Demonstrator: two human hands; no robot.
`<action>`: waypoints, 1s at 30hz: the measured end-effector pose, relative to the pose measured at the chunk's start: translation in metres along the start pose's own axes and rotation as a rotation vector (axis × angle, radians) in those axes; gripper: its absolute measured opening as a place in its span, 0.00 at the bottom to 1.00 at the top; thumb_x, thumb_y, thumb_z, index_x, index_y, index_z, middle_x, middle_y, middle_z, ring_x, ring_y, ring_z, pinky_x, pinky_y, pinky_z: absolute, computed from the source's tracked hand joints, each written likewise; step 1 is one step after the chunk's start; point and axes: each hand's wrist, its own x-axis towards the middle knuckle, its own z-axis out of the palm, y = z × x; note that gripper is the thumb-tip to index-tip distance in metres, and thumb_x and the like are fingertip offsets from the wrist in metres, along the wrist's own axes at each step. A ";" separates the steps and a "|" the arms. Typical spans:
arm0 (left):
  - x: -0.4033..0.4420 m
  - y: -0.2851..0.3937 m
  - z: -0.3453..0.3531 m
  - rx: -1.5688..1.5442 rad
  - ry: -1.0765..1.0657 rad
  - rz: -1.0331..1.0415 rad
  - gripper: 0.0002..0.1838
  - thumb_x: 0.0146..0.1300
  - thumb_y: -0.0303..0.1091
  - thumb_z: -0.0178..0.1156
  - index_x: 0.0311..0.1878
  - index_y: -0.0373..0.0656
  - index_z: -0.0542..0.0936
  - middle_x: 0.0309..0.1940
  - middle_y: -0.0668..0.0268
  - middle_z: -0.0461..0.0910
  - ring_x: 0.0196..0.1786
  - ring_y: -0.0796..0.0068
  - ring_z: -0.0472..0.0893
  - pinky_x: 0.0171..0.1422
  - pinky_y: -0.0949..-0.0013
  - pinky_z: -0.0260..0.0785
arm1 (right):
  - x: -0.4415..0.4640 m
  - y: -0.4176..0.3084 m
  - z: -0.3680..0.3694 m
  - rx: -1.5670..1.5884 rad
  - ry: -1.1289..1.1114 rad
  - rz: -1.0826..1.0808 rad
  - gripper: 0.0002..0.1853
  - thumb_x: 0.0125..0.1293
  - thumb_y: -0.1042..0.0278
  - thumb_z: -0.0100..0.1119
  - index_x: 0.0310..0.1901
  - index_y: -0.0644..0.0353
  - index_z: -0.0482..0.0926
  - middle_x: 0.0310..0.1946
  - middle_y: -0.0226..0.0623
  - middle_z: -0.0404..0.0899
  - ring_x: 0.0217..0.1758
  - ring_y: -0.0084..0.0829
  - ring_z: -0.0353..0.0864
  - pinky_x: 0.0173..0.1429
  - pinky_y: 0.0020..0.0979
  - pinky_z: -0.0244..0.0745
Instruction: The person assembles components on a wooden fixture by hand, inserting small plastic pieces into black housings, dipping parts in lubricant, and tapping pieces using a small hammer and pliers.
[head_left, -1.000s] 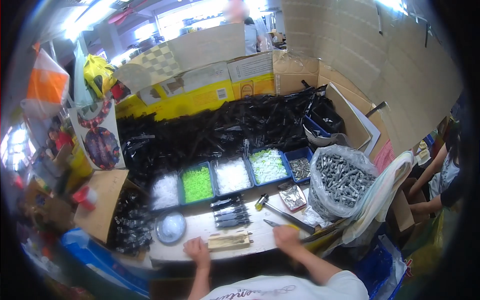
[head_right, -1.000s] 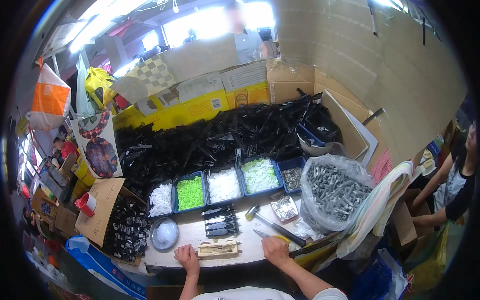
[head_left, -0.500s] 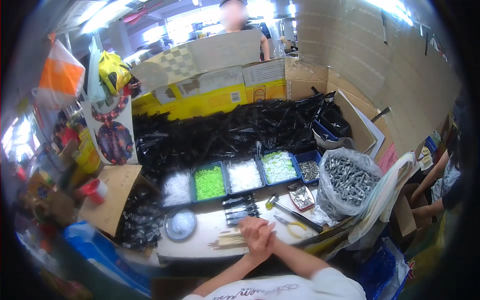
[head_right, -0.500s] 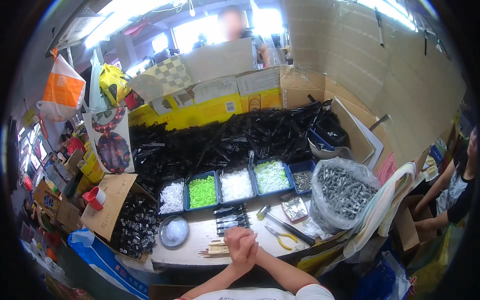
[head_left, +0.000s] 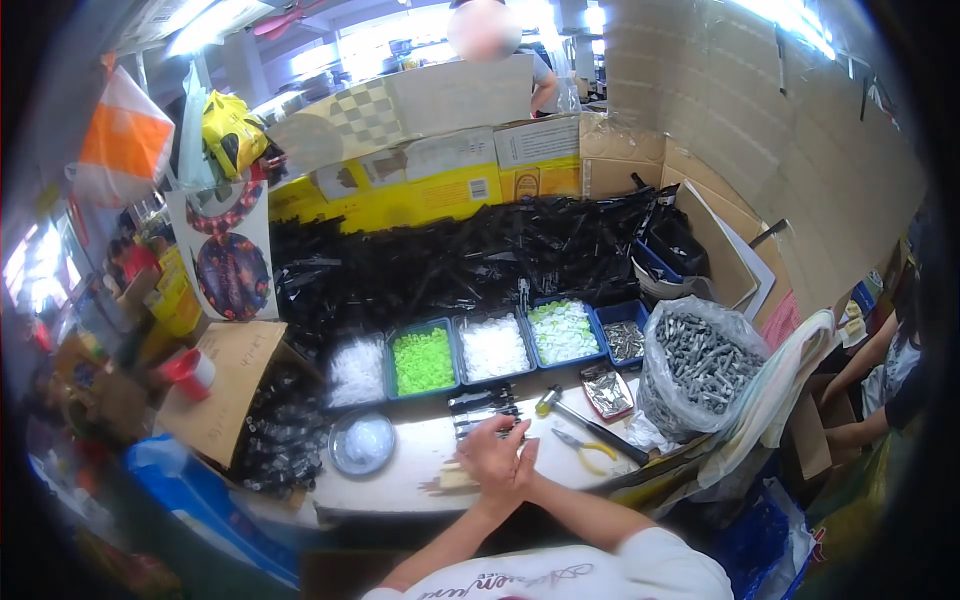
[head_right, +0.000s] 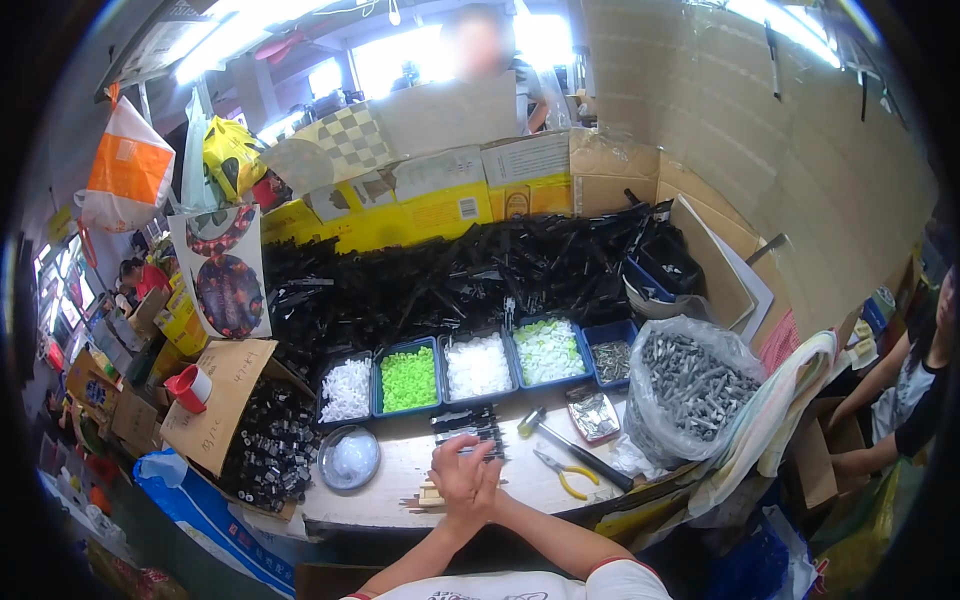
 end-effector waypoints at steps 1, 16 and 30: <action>0.002 0.008 -0.001 -0.073 -0.031 0.025 0.15 0.50 0.32 0.63 0.43 0.40 0.80 0.43 0.58 0.71 0.47 0.61 0.70 0.53 0.61 0.58 | 0.003 -0.004 -0.002 0.002 -0.054 0.018 0.11 0.63 0.62 0.47 0.38 0.57 0.77 0.42 0.38 0.76 0.48 0.32 0.74 0.52 0.35 0.67; -0.009 -0.003 -0.001 -0.590 -0.022 -0.257 0.12 0.60 0.27 0.53 0.45 0.34 0.76 0.44 0.60 0.70 0.45 0.72 0.70 0.49 0.73 0.62 | 0.009 -0.025 -0.013 0.822 -0.333 0.280 0.14 0.63 0.59 0.51 0.43 0.60 0.76 0.38 0.43 0.78 0.45 0.35 0.77 0.52 0.33 0.69; 0.003 -0.011 -0.006 -0.681 0.141 -0.523 0.10 0.62 0.29 0.51 0.41 0.34 0.78 0.41 0.64 0.72 0.43 0.77 0.71 0.48 0.75 0.64 | -0.004 0.001 0.028 0.885 -0.243 0.180 0.19 0.62 0.60 0.55 0.50 0.62 0.74 0.40 0.36 0.79 0.45 0.25 0.76 0.53 0.25 0.67</action>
